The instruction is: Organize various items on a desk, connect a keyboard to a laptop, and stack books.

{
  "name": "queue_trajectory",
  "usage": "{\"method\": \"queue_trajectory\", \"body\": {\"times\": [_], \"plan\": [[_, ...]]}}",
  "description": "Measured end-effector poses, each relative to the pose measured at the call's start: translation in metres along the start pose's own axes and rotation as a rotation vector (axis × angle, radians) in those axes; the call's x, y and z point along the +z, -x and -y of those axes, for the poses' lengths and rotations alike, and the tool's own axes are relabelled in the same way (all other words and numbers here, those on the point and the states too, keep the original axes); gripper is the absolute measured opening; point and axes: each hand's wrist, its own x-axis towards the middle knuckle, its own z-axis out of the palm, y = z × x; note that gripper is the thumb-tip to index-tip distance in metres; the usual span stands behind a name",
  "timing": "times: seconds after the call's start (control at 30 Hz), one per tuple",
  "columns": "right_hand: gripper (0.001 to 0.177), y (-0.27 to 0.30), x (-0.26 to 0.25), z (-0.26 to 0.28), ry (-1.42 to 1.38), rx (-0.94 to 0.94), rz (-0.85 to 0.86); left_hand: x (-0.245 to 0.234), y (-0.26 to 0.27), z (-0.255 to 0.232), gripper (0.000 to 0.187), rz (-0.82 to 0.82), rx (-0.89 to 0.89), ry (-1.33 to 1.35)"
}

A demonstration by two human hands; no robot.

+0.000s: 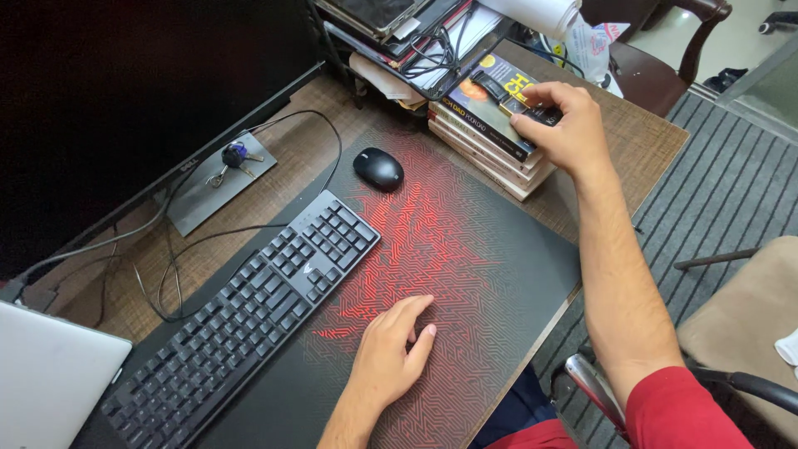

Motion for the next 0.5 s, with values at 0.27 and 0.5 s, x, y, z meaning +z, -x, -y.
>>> {"method": "queue_trajectory", "body": {"times": [0.27, 0.5], "plan": [[0.039, -0.001, -0.002, -0.002, 0.049, -0.005, 0.029, 0.000, 0.000, 0.000, 0.041, 0.005, -0.010, 0.004], [0.035, 0.011, 0.012, 0.032, 0.143, -0.215, -0.135, -0.001, 0.002, 0.001, 0.041, -0.023, 0.038, 0.030]]}}
